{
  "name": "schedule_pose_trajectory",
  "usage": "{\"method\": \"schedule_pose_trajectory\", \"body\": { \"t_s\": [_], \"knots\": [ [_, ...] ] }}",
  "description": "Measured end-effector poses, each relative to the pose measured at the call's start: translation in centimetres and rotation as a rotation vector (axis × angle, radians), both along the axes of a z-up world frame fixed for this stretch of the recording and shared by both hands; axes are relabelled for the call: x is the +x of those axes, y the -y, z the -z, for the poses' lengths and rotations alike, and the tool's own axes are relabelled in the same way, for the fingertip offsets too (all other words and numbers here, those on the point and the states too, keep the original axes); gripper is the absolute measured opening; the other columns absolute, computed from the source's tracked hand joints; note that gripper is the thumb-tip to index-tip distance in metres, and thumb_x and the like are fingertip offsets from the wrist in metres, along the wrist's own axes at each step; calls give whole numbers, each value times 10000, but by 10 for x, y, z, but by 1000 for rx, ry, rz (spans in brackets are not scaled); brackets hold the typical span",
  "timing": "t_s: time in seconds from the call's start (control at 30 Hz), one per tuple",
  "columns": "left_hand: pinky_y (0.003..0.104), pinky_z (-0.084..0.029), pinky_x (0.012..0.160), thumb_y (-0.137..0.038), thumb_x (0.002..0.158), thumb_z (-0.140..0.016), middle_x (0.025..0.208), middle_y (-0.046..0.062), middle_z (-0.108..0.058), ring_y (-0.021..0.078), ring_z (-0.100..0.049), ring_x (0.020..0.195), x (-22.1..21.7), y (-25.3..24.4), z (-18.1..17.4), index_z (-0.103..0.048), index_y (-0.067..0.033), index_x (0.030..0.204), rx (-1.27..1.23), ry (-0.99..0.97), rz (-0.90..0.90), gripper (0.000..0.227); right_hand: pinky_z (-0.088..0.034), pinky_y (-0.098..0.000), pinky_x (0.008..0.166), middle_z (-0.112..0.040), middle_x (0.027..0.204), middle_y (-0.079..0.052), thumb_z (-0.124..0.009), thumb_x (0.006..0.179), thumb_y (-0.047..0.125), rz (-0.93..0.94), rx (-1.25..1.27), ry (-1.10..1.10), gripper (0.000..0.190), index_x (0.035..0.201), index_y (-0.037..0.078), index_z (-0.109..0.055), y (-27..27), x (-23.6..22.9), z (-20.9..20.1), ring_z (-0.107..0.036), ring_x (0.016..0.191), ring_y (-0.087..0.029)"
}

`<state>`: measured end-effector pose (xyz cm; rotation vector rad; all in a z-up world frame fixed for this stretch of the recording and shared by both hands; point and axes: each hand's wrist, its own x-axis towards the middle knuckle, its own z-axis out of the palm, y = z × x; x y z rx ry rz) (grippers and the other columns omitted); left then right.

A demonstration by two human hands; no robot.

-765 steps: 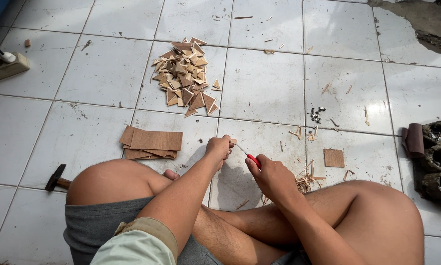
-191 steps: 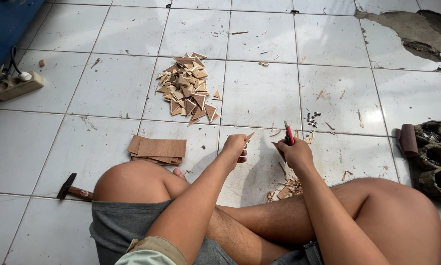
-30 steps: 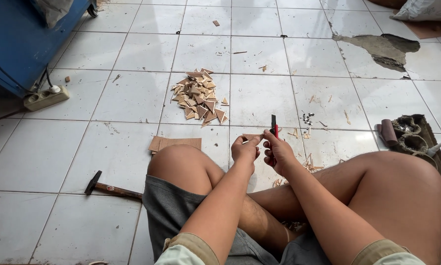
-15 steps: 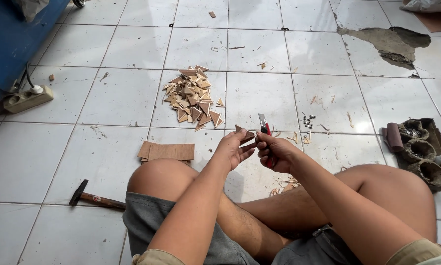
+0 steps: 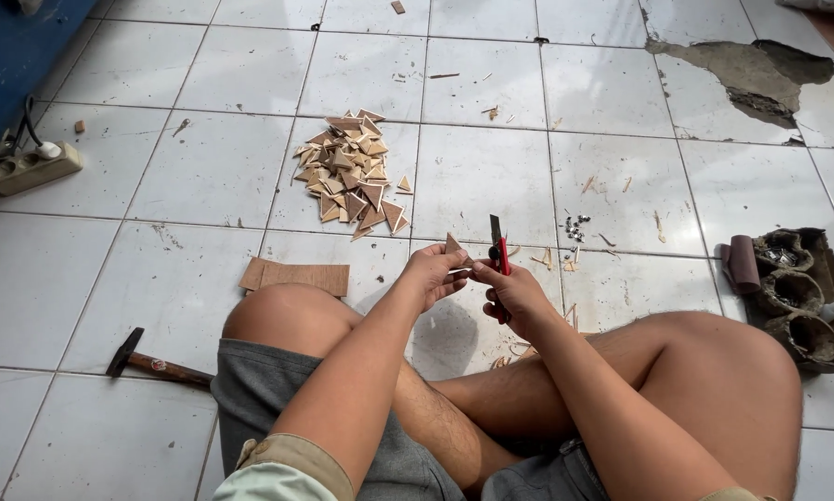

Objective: Carving small pieces of wood into specific shapes using a utility knife.

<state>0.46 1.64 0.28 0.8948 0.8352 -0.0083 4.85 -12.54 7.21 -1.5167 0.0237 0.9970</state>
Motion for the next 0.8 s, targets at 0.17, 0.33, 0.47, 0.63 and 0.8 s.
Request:
{"method": "schedule_pose_trajectory", "body": {
  "t_s": [0.17, 0.33, 0.47, 0.63, 0.8],
  "knots": [
    [369, -563, 654, -186, 733, -694, 787, 56, -609, 203, -625, 739, -17, 6, -25, -551, -140, 919, -18, -7, -71, 239, -370, -180, 501, -560, 842, -16, -670, 801, 234, 15, 118, -117, 302, 1005, 63, -528, 6, -16, -1, -348, 538, -39],
    [387, -534, 737, -197, 782, -636, 802, 29, -590, 181, -594, 771, -44, 19, -73, -522, -139, 932, -15, 30, -193, 198, -357, -173, 497, -556, 822, 6, -675, 802, 236, -10, 214, -109, 313, 1015, 75, -512, -4, -41, -29, -340, 535, -40],
    [403, -492, 774, -218, 799, -587, 850, 41, -577, 203, -566, 833, -55, 27, -62, -511, -129, 972, 141, -60, -449, 209, -358, -183, 481, -542, 759, 19, -655, 804, 222, 99, 207, -84, 249, 965, 90, -518, -14, -84, -53, -333, 509, -40],
    [383, -497, 788, -278, 812, -538, 931, 25, -606, 224, -594, 939, -56, 55, -102, -523, -200, 1029, 289, -251, -632, 231, -389, -225, 511, -542, 744, -7, -646, 805, 256, 229, 190, -41, 267, 977, 92, -523, -13, -111, -69, -397, 530, -72],
    [355, -472, 836, -204, 818, -512, 991, 52, -598, 253, -572, 1012, -72, 84, -160, -535, -158, 1038, 405, -192, -541, 226, -381, -210, 507, -525, 731, 5, -639, 804, 261, 278, 253, -43, 260, 970, 95, -527, -10, -130, -79, -398, 533, -62]
  ]
}}
